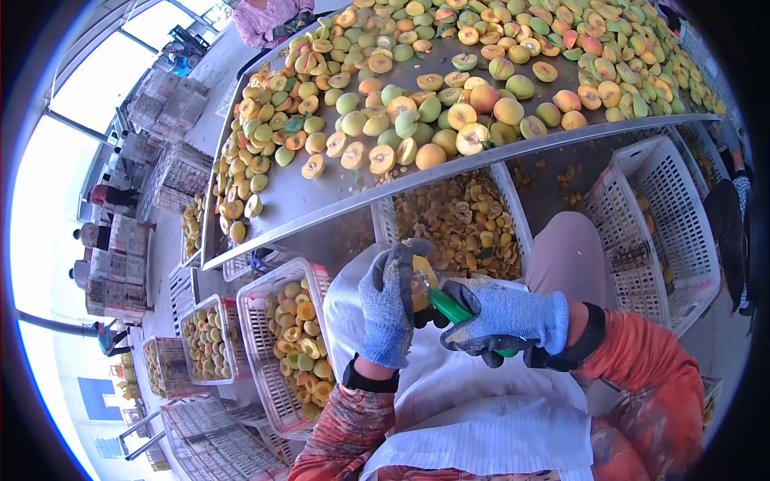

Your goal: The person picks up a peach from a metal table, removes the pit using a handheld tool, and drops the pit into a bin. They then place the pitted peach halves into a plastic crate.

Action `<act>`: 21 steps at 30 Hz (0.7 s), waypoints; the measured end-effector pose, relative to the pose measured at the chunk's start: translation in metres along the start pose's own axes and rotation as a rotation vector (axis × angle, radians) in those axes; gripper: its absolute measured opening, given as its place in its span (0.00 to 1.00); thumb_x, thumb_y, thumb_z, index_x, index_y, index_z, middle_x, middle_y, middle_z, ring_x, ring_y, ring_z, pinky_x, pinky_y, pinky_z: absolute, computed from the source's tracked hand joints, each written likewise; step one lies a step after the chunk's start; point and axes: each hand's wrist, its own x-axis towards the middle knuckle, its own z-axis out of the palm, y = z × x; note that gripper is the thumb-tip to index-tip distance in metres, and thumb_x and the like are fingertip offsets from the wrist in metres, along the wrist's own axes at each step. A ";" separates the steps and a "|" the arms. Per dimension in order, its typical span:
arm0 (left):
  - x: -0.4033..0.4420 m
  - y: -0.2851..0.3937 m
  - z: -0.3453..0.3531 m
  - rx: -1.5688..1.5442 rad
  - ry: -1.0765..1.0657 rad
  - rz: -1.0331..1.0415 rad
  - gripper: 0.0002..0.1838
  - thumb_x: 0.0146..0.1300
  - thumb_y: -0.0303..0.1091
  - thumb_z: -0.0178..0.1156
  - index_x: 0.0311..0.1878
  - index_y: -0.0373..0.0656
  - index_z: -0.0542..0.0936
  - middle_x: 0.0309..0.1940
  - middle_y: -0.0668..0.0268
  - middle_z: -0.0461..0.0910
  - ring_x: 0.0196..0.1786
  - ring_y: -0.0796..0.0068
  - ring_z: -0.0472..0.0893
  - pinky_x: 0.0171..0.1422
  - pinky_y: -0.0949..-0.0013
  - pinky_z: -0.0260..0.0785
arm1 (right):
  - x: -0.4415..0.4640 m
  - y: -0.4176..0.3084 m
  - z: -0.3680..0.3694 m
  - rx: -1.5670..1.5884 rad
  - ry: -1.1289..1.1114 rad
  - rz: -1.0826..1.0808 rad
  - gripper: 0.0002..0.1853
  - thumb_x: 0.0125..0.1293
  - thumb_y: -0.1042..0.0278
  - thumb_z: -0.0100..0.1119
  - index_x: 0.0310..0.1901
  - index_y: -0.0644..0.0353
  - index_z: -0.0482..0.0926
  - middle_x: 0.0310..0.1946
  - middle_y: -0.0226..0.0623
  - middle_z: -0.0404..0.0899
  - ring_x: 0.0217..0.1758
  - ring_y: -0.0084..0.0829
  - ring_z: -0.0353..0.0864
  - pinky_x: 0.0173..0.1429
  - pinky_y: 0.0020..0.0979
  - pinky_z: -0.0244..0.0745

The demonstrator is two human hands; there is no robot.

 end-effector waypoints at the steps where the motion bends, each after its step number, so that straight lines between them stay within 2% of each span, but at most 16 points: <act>1: 0.000 0.000 0.000 -0.068 -0.008 -0.071 0.17 0.68 0.44 0.52 0.45 0.38 0.79 0.34 0.67 0.79 0.32 0.81 0.76 0.34 0.78 0.69 | 0.000 0.000 -0.001 0.014 -0.014 0.002 0.20 0.55 0.60 0.65 0.42 0.63 0.68 0.20 0.31 0.72 0.15 0.21 0.73 0.17 0.22 0.68; 2: 0.003 -0.010 0.003 -0.208 0.013 -0.085 0.18 0.68 0.44 0.52 0.46 0.38 0.79 0.33 0.67 0.79 0.32 0.81 0.76 0.34 0.78 0.68 | 0.000 0.002 0.000 0.018 -0.013 0.006 0.20 0.55 0.60 0.65 0.42 0.63 0.68 0.20 0.31 0.72 0.15 0.21 0.73 0.17 0.22 0.68; 3: 0.005 -0.009 0.002 -0.208 0.010 -0.088 0.18 0.68 0.44 0.52 0.46 0.38 0.79 0.33 0.67 0.79 0.32 0.81 0.76 0.34 0.78 0.68 | 0.001 0.004 0.000 0.077 -0.017 0.009 0.20 0.55 0.60 0.65 0.42 0.62 0.68 0.19 0.31 0.72 0.15 0.21 0.74 0.17 0.22 0.68; 5: 0.010 -0.006 -0.002 0.237 -0.140 -0.008 0.17 0.69 0.40 0.46 0.47 0.40 0.79 0.36 0.66 0.80 0.35 0.79 0.78 0.43 0.74 0.70 | 0.004 0.008 -0.003 0.138 -0.014 0.016 0.21 0.55 0.59 0.65 0.42 0.62 0.69 0.19 0.31 0.73 0.15 0.21 0.74 0.17 0.22 0.68; 6: 0.011 -0.008 0.000 0.239 -0.143 -0.012 0.17 0.69 0.40 0.46 0.47 0.40 0.79 0.36 0.66 0.80 0.35 0.79 0.78 0.43 0.74 0.70 | 0.008 0.012 -0.005 -0.068 0.045 0.030 0.20 0.55 0.59 0.65 0.43 0.62 0.69 0.19 0.32 0.73 0.15 0.21 0.74 0.17 0.22 0.68; 7: 0.013 -0.011 0.000 0.095 -0.152 -0.102 0.17 0.70 0.40 0.45 0.47 0.39 0.79 0.38 0.66 0.80 0.37 0.78 0.78 0.43 0.74 0.70 | 0.011 0.014 -0.006 -0.273 0.101 0.043 0.20 0.55 0.59 0.64 0.43 0.62 0.69 0.19 0.32 0.73 0.14 0.21 0.73 0.18 0.22 0.69; 8: 0.015 -0.013 0.001 -0.051 -0.159 -0.186 0.17 0.70 0.39 0.45 0.47 0.39 0.78 0.40 0.66 0.80 0.38 0.78 0.78 0.44 0.74 0.70 | 0.012 0.014 -0.007 -0.270 0.102 0.042 0.20 0.55 0.59 0.64 0.43 0.62 0.69 0.19 0.32 0.73 0.14 0.21 0.73 0.18 0.22 0.69; 9: 0.016 -0.019 0.004 -0.049 -0.163 -0.186 0.17 0.70 0.39 0.45 0.47 0.39 0.78 0.40 0.66 0.80 0.38 0.78 0.78 0.44 0.74 0.70 | 0.012 0.015 -0.009 -0.196 0.069 0.036 0.20 0.56 0.60 0.64 0.44 0.62 0.69 0.19 0.32 0.73 0.15 0.21 0.74 0.18 0.21 0.69; 11: 0.013 -0.034 0.016 -0.066 0.149 0.064 0.18 0.71 0.41 0.45 0.48 0.38 0.78 0.43 0.65 0.81 0.41 0.77 0.78 0.47 0.73 0.70 | 0.011 0.013 -0.010 -0.122 0.037 0.032 0.20 0.56 0.60 0.63 0.44 0.63 0.69 0.19 0.32 0.73 0.15 0.21 0.74 0.18 0.21 0.69; 12: 0.017 -0.036 0.021 -0.095 0.190 0.165 0.19 0.71 0.42 0.46 0.49 0.38 0.78 0.44 0.64 0.80 0.43 0.78 0.78 0.49 0.74 0.69 | 0.011 0.010 -0.009 0.009 -0.004 0.018 0.20 0.56 0.61 0.63 0.45 0.63 0.69 0.20 0.32 0.73 0.15 0.21 0.74 0.18 0.22 0.68; 13: 0.018 -0.040 0.021 -0.093 0.188 0.165 0.19 0.71 0.42 0.46 0.49 0.38 0.78 0.44 0.64 0.80 0.43 0.78 0.78 0.49 0.74 0.69 | 0.011 0.008 -0.008 0.142 -0.047 0.003 0.20 0.56 0.61 0.63 0.45 0.63 0.69 0.20 0.32 0.73 0.15 0.21 0.74 0.18 0.22 0.68; 15: 0.021 -0.045 0.017 -0.030 0.124 0.138 0.19 0.71 0.42 0.45 0.50 0.38 0.77 0.43 0.65 0.80 0.44 0.78 0.77 0.51 0.74 0.68 | 0.011 0.007 -0.008 0.035 0.005 -0.018 0.20 0.56 0.61 0.63 0.45 0.63 0.69 0.20 0.32 0.73 0.15 0.21 0.73 0.17 0.22 0.68; 16: 0.017 -0.019 0.016 -0.089 0.046 -0.079 0.18 0.69 0.41 0.51 0.49 0.34 0.77 0.44 0.62 0.79 0.44 0.76 0.77 0.49 0.74 0.69 | 0.011 0.009 -0.009 -0.071 0.056 -0.033 0.20 0.56 0.61 0.64 0.45 0.63 0.70 0.20 0.32 0.72 0.15 0.21 0.73 0.17 0.21 0.67; 20: 0.019 -0.025 0.009 -0.059 -0.077 -0.030 0.17 0.68 0.41 0.52 0.48 0.35 0.78 0.43 0.63 0.80 0.44 0.76 0.77 0.48 0.73 0.69 | 0.011 0.018 -0.012 0.077 -0.023 0.052 0.21 0.55 0.62 0.66 0.45 0.62 0.70 0.22 0.32 0.72 0.15 0.20 0.73 0.17 0.21 0.68; 21: 0.023 -0.033 0.011 -0.115 -0.035 0.001 0.17 0.68 0.41 0.53 0.48 0.36 0.78 0.37 0.66 0.80 0.38 0.79 0.76 0.41 0.76 0.68 | 0.010 0.016 -0.010 0.212 -0.058 0.041 0.20 0.54 0.63 0.66 0.45 0.61 0.71 0.22 0.31 0.73 0.16 0.20 0.73 0.17 0.20 0.68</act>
